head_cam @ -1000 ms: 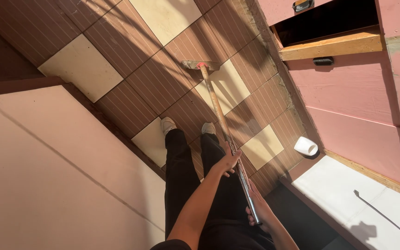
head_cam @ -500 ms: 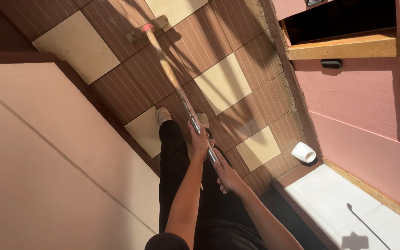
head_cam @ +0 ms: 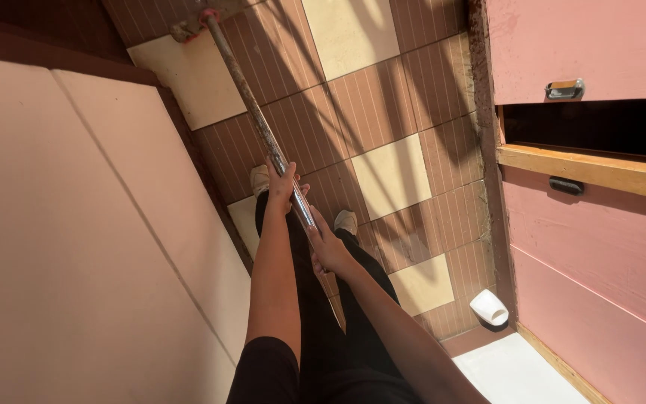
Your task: Scrubbing a tiled floor area using a long-handled brush and water fetched from a bucket.
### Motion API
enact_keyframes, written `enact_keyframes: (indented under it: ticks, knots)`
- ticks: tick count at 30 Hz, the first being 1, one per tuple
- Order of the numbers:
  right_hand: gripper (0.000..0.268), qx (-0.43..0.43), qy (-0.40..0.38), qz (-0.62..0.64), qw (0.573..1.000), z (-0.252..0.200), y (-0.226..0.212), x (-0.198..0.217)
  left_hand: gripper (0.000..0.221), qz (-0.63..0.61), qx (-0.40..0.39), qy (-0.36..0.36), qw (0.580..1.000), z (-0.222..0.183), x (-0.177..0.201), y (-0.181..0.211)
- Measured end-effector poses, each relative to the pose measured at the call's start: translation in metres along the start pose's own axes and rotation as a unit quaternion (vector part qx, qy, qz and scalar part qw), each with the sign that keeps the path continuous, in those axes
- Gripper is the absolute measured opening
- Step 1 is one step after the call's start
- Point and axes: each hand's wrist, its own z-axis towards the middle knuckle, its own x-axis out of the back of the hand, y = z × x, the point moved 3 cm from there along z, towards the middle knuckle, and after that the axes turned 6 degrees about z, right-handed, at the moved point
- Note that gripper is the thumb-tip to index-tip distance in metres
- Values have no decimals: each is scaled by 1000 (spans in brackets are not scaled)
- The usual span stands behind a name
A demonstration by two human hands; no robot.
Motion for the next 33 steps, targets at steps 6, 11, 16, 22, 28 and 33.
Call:
enact_keyframes:
  ticks: [6,11,16,22,28,33]
  knots:
    - [66,-111,-49,141,982,-64,-23,-19,83,78,97,3,992,23,11,8]
    - [68,-162,-60,227,958,-48,-65,-47,85,49,82,-5,995,-17,21,45]
    - [64,-83,-46,185,978,67,-162,-66,88,37,-13,-32,999,75,45,52]
    - [60,-74,-11,83,994,77,-190,-54,87,122,18,-39,992,97,25,142]
    - [58,-206,6,-10,979,25,-161,-20,93,157,68,-25,985,81,3,98]
    - [58,-176,19,11,984,99,-242,-37,92,196,48,-28,979,161,8,198]
